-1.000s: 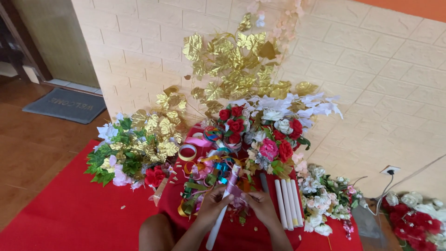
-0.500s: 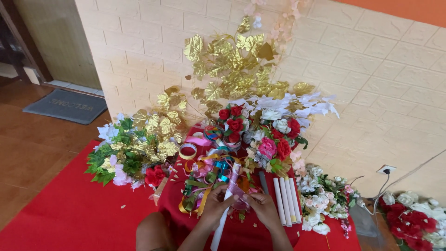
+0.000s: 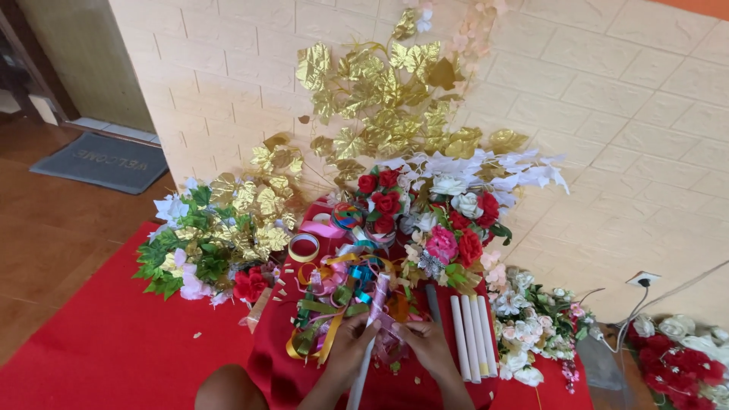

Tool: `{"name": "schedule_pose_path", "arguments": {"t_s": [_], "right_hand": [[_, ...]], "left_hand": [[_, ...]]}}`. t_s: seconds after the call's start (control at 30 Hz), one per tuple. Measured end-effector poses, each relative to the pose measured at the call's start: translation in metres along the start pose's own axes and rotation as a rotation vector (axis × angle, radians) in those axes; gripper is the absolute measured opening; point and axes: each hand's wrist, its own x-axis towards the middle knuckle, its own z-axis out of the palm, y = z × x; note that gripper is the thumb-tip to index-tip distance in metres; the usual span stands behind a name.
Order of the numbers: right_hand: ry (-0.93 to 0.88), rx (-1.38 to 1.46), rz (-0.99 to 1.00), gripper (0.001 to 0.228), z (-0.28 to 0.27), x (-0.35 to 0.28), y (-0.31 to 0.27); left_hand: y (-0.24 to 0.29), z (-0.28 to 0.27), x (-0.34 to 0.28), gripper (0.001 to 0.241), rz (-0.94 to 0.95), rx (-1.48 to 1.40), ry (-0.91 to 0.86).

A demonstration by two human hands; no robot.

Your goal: The person wraps a pink glittery ribbon around a white cylindrical candle. They hold the candle with one hand and spiral the ribbon around it with the other, working on a red table covered with floral decorations and ribbons.

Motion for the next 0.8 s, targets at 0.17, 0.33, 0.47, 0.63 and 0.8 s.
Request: {"name": "schedule_pose_path", "arguments": {"t_s": [0.17, 0.33, 0.47, 0.63, 0.8], "right_hand": [[0.029, -0.013, 0.13, 0.026, -0.002, 0.005, -0.015], [0.032, 0.039, 0.113, 0.021, -0.003, 0.007, -0.003], [0.046, 0.014, 0.166, 0.024, -0.001, 0.006, -0.001], [0.033, 0.098, 0.117, 0.024, 0.013, 0.005, -0.01], [0.008, 0.0, 0.071, 0.027, 0.017, 0.005, -0.014]], "left_hand": [[-0.023, 0.001, 0.013, 0.028, -0.191, -0.221, 0.077], [-0.035, 0.003, 0.02, 0.035, -0.294, -0.279, 0.113], [-0.044, -0.002, 0.022, 0.03, -0.274, -0.218, 0.118], [-0.036, -0.008, 0.018, 0.028, -0.277, -0.168, 0.16], [-0.035, -0.009, 0.017, 0.03, -0.246, -0.378, 0.164]]}}
